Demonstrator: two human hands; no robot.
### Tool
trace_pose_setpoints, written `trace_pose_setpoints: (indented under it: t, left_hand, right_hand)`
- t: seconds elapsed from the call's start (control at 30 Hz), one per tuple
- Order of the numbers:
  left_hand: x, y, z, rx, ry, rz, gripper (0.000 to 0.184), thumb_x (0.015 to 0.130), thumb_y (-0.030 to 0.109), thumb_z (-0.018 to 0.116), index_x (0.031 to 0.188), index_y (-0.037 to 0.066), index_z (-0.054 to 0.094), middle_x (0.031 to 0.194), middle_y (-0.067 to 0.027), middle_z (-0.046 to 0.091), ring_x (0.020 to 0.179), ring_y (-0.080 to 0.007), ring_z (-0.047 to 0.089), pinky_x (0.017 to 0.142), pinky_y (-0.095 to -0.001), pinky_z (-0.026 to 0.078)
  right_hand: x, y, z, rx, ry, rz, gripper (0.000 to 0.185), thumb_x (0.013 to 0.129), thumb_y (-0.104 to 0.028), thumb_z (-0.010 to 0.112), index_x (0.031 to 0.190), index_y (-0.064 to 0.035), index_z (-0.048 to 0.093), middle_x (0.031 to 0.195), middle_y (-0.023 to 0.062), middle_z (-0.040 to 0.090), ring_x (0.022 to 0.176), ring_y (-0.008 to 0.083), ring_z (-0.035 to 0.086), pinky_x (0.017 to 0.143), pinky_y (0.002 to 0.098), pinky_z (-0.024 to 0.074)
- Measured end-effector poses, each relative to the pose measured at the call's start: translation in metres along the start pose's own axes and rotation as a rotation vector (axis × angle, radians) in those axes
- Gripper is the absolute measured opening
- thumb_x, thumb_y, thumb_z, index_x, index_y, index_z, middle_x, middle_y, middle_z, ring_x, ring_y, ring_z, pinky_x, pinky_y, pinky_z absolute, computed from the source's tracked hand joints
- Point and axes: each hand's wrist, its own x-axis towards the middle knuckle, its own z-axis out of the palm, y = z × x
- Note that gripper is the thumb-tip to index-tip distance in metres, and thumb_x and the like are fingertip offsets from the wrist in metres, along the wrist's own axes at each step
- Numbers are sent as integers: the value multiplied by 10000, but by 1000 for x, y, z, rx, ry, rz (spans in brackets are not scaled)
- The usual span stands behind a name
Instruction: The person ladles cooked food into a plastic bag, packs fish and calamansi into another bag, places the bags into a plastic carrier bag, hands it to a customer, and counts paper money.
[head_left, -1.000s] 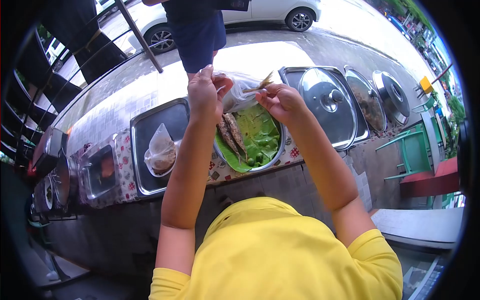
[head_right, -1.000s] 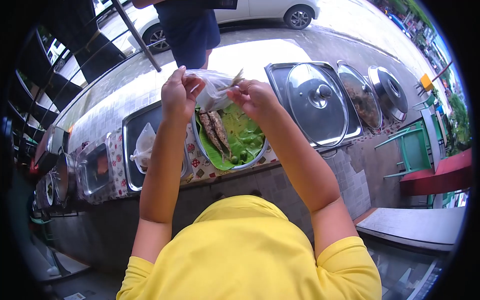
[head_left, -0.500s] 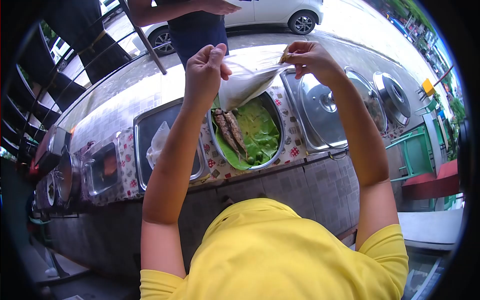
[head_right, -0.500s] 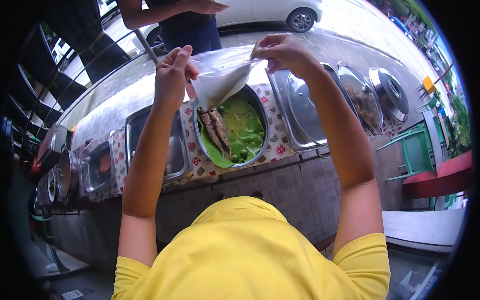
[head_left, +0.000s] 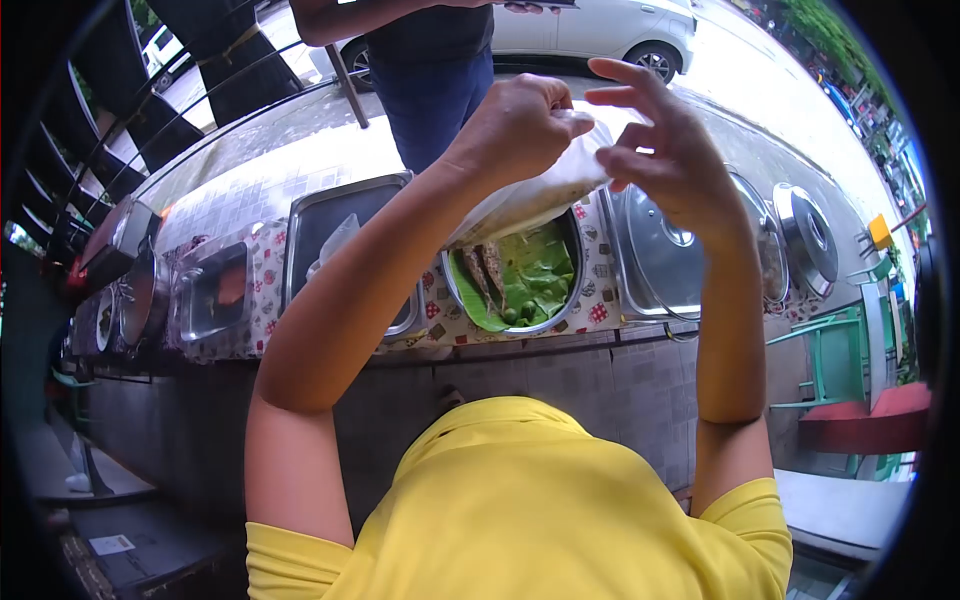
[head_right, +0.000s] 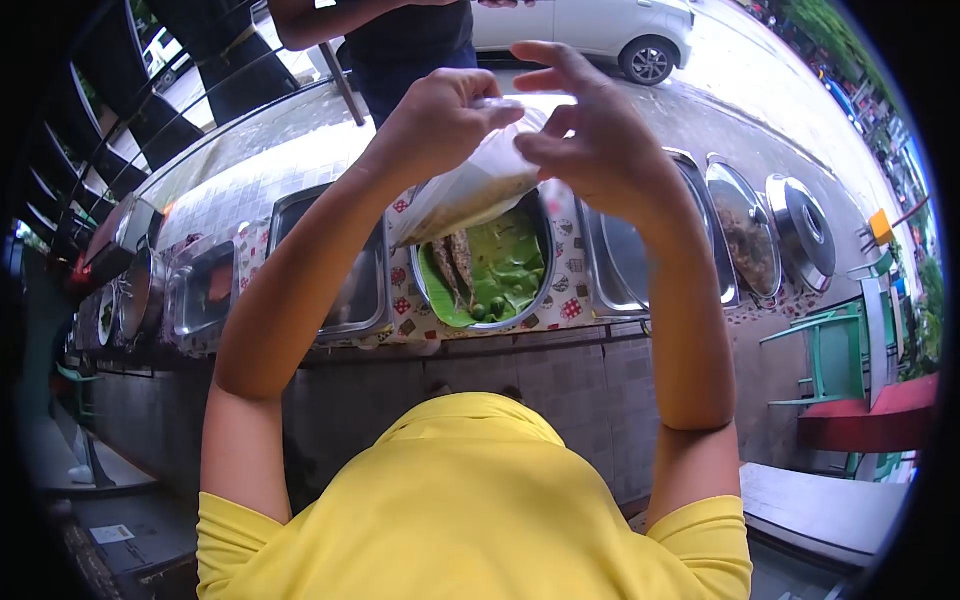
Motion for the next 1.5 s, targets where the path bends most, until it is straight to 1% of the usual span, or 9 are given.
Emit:
trace_pose_setpoints:
  t: [0.13, 0.3, 0.43, 0.47, 0.53, 0.73, 0.9, 1.2, 1.5]
  left_hand:
    - [2, 10, -5, 29, 108, 69, 333, 791, 295, 682, 925, -6, 630, 741, -109, 623, 646, -154, 584, 626, -280, 468]
    - [-26, -24, -47, -111, 132, 256, 492, 676, 255, 795, 1064, 55, 570, 1015, -73, 597, 981, -153, 570, 739, -309, 497]
    - [-78, -64, -18, -449, 201, 82, 750, 605, 274, 841, 1218, 108, 441, 1047, -64, 577, 947, -185, 579, 755, -292, 489]
    - [-85, -54, -13, -541, 224, 137, 712, 597, 201, 845, 1185, 76, 465, 1040, -63, 580, 965, -167, 574, 769, -286, 487]
    - [-97, -42, -14, -364, 321, 63, 658, 581, 120, 841, 1140, 70, 496, 1004, -43, 581, 957, -147, 572, 794, -281, 476]
    - [-101, -56, -54, -931, 105, -99, 569, 572, 92, 839, 1063, 85, 553, 924, -4, 576, 882, -121, 570, 766, -267, 457]
    - [-105, -85, -99, -488, -43, -258, 264, 668, 173, 787, 860, 45, 661, 866, -5, 532, 779, -103, 537, 657, -256, 441]
    - [-82, -126, -119, 112, 29, 18, 139, 730, 151, 706, 809, 36, 698, 837, -22, 508, 671, -116, 474, 575, -264, 400]
    - [-58, -142, -74, -312, -124, -116, 111, 837, 120, 604, 856, 31, 542, 825, -95, 653, 729, -135, 648, 642, -266, 480]
  right_hand:
    - [21, 42, 40, 252, -68, 13, 620, 695, -56, 717, 1227, -23, 401, 858, 102, 616, 716, 131, 616, 590, 231, 496]
    - [36, 43, 45, 181, -154, 1, 155, 848, -122, 593, 914, -7, 673, 725, 51, 620, 635, 88, 588, 544, 236, 499]
    - [52, 43, 62, -14, -446, -398, 206, 805, -25, 584, 986, -61, 674, 750, 82, 644, 633, 89, 598, 541, 238, 481]
    - [45, 18, 71, 167, -467, -123, 265, 746, -21, 597, 998, -63, 670, 792, 119, 656, 646, 167, 632, 565, 283, 498]
    - [58, 9, 86, 9, -573, -516, 255, 730, 31, 545, 964, 34, 645, 857, 90, 663, 717, 137, 608, 692, 260, 496]
    - [77, -33, 118, -207, -528, -563, 276, 670, 40, 539, 917, 21, 660, 816, 102, 641, 697, 178, 608, 677, 275, 492]
    - [89, -29, 136, -237, -385, -545, 236, 720, 67, 554, 916, 10, 673, 740, 38, 575, 638, 108, 577, 590, 238, 475]
    - [58, 30, 150, 26, 12, 259, 139, 840, -121, 605, 920, -29, 671, 642, 24, 594, 470, 54, 519, 455, 195, 434]
    - [-14, 61, 115, -162, -122, 565, 144, 792, -73, 630, 929, -27, 618, 716, 65, 629, 527, 94, 562, 508, 224, 476]
